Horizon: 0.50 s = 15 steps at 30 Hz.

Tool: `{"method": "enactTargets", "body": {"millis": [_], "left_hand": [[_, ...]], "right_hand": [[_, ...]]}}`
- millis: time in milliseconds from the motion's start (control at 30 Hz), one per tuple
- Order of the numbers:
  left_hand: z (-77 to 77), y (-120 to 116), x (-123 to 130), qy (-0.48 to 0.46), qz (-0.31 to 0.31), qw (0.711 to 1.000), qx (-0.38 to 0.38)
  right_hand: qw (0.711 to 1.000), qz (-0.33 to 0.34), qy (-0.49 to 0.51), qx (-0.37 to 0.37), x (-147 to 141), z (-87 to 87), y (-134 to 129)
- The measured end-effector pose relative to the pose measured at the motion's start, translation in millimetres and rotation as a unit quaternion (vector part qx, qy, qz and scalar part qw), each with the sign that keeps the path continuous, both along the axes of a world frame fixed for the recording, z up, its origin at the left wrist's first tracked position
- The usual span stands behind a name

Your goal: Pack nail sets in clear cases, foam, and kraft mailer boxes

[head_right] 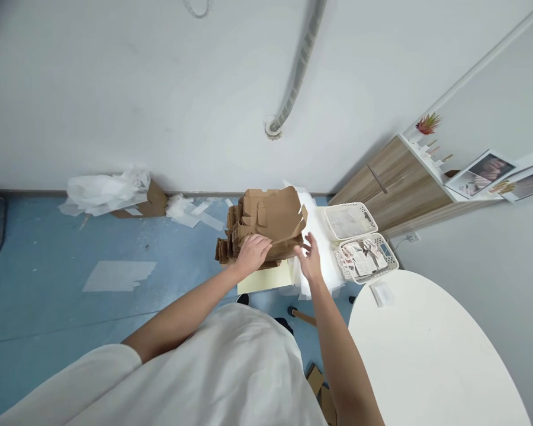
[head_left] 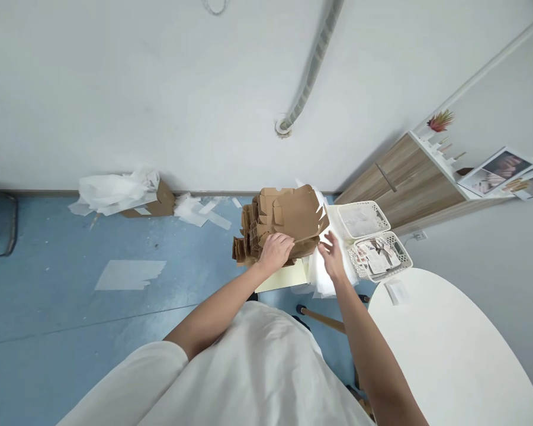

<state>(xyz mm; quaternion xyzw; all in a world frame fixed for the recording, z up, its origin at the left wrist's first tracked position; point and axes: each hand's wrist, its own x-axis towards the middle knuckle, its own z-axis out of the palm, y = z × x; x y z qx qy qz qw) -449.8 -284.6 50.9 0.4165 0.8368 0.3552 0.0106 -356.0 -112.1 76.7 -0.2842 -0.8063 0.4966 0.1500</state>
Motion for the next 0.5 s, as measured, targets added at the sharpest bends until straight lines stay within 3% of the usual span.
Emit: {"method": "enactTargets", "body": {"millis": [67,200,367,500], "left_hand": [[0.4,1,9,0.004,-0.036,0.999,0.001],[-4.4,12,29,0.005,-0.117,0.993,-0.013],[-6.5,33,53,0.023,-0.186,0.982,-0.035],[0.0,41,67,0.049,-0.168,0.984,-0.04]], "right_hand": [[0.999,-0.033,-0.001,0.03,6,15.0,8],[0.981,-0.053,-0.113,0.15,24,34.7,15],[0.921,-0.121,-0.244,0.277,50,22.2,22],[0.905,-0.191,-0.241,0.294,84,8.8,35]]}}
